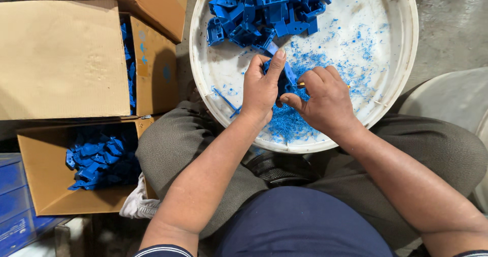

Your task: The person is using a utility knife to scrape excess material from blue plastic components, handling them one by one from a bin and placing the trimmed parts into a white bucket.

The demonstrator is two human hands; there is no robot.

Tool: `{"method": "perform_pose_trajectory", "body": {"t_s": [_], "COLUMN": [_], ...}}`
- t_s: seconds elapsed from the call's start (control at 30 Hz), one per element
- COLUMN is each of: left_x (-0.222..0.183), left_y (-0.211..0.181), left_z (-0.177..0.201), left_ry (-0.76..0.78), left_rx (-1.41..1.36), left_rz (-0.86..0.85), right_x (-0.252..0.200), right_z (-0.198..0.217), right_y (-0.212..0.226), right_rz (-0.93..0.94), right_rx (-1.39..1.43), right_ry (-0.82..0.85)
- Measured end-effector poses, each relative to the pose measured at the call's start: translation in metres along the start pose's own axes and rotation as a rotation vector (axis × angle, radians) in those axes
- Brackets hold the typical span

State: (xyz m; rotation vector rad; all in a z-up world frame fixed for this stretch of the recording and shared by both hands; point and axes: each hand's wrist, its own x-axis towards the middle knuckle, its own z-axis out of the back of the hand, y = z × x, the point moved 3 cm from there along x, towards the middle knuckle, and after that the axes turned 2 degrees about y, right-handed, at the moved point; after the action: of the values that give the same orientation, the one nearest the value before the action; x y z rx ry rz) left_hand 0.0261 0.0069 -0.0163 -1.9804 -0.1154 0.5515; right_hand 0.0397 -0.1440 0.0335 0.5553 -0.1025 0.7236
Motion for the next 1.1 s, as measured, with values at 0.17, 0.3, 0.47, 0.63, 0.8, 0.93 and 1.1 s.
{"method": "perform_pose_trajectory", "body": {"t_s": [0.17,0.3,0.47,0.63,0.8,0.93,1.1], "left_x": [-0.002,0.000,-0.001,0.000,-0.003,-0.002,-0.002], "left_y": [-0.002,-0.004,-0.005,-0.011,-0.017,-0.018,-0.009], "left_z": [0.000,0.000,-0.002,0.000,-0.001,-0.005,-0.006], "left_ry": [0.009,0.058,0.101,0.092,0.087,0.132,0.217], "left_rx": [0.044,0.047,0.030,0.031,0.024,-0.066,-0.138], "left_rz": [0.045,0.044,0.010,0.008,0.120,0.082,0.061], "right_x": [0.004,0.007,0.009,0.009,0.007,0.001,-0.003], "right_z": [0.002,0.003,0.001,-0.002,0.002,-0.011,-0.020], "right_y": [0.002,0.002,-0.005,-0.005,-0.019,-0.031,-0.041], "right_rz": [-0.018,0.003,-0.118,-0.129,-0.305,-0.349,-0.358], "right_rx": [-0.012,0.015,0.005,0.054,0.415,0.780,0.961], "right_ry": [0.060,0.119,0.334,0.376,0.253,0.111,-0.009]}}
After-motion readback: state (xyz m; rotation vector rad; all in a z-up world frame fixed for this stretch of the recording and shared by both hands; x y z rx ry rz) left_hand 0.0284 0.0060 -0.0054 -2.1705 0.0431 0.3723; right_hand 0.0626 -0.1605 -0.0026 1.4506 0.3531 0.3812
